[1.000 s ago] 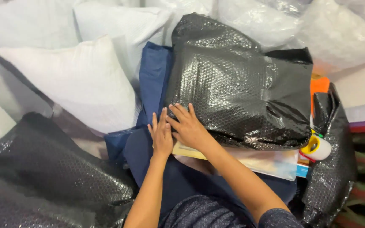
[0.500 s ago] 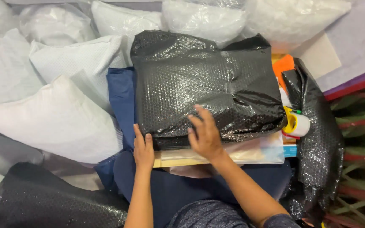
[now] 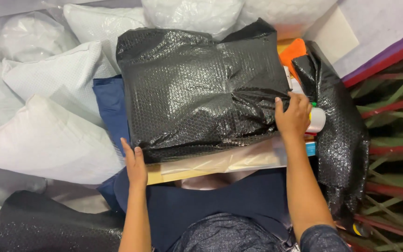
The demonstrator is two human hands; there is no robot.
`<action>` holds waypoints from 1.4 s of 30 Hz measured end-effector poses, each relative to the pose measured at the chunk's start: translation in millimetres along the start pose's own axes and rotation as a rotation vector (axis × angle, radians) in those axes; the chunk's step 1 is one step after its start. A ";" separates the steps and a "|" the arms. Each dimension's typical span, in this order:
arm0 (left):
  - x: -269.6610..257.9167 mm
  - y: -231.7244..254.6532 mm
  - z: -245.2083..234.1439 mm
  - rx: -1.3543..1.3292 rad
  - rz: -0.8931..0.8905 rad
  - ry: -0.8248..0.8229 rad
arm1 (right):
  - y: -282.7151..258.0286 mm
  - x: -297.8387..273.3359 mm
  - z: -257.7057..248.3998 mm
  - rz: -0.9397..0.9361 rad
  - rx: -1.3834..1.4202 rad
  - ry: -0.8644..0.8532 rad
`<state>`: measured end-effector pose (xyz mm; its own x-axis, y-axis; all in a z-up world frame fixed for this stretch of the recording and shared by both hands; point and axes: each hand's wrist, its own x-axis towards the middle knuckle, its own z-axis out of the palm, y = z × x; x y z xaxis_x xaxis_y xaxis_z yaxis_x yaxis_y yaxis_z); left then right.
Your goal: Wrapping a pillow in black bubble wrap and sealing it inside a plastic shipping bag using a tape dispenser.
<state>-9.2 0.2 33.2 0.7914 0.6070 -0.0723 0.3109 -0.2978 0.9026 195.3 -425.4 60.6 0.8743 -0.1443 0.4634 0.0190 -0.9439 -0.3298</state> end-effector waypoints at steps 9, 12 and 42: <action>22.9 -55.8 -0.6 -0.031 0.047 0.178 | 27.4 33.6 27.6 0.344 0.139 -0.423; 17.0 -40.1 -5.8 -0.278 -0.263 0.460 | 29.7 37.5 14.7 0.342 0.120 -0.532; -68.2 143.7 27.8 -0.764 -0.421 0.299 | -16.5 43.2 61.4 0.630 0.970 -0.552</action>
<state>-3.9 -104.4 156.1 0.4899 0.7516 -0.4418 0.0261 0.4939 0.8691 262.5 -397.9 35.6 0.9409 -0.1235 -0.3153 -0.3297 -0.1223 -0.9361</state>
